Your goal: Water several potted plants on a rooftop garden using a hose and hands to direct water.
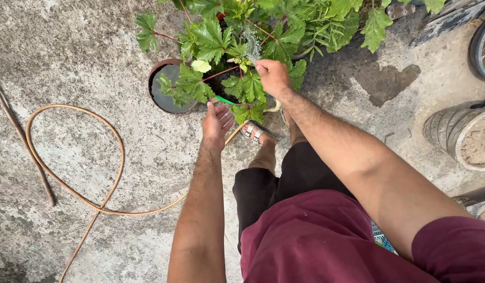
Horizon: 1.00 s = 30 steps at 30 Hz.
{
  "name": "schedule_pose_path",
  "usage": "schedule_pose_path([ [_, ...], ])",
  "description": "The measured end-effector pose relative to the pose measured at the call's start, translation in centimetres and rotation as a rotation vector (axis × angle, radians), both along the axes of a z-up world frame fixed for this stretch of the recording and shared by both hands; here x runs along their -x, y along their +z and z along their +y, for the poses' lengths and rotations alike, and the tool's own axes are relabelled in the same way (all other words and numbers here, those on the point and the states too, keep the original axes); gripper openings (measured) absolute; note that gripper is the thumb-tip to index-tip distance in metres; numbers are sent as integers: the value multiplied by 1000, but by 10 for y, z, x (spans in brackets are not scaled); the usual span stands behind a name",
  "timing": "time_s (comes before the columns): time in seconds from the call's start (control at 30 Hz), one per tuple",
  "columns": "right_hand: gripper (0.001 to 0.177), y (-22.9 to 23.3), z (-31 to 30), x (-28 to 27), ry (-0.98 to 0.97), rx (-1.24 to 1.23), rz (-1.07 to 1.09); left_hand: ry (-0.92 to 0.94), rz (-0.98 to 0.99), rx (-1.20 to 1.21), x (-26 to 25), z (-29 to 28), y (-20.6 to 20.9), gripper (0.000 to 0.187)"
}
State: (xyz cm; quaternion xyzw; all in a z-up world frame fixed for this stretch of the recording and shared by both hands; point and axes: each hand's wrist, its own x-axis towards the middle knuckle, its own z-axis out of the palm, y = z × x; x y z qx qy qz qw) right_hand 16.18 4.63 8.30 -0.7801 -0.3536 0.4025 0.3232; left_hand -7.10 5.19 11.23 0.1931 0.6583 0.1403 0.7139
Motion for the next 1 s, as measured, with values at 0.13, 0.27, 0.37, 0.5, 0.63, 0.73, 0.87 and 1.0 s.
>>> schedule_pose_path([
  [0.13, 24, -14, 3, 6, -43, 71, 24, 18, 6, 3, 8, -4, -4, 73],
  [0.27, 25, 9, 1, 35, -18, 156, 78, -4, 13, -6, 4, -5, 2, 74],
  [0.37, 23, -15, -27, 63, 92, 12, -15, 0, -33, -3, 3, -8, -23, 75],
  [0.5, 26, 17, -54, 77, 158, 216, -24, -34, -46, -7, -3, -5, -22, 76],
  [0.63, 25, 8, -80, 63, 183, 317, -116, -52, -47, -22, -8, 1, -19, 78],
  [0.73, 24, -3, -93, 58, 188, 412, -133, -80, -35, -33, -12, 4, -15, 80],
  [0.87, 25, 4, -79, 78, 183, 373, -31, -78, -29, -33, -16, 4, -22, 82],
  [1.0, 26, 23, -47, 79, 111, 283, 20, -58, -6, -25, -13, 2, -17, 81],
])
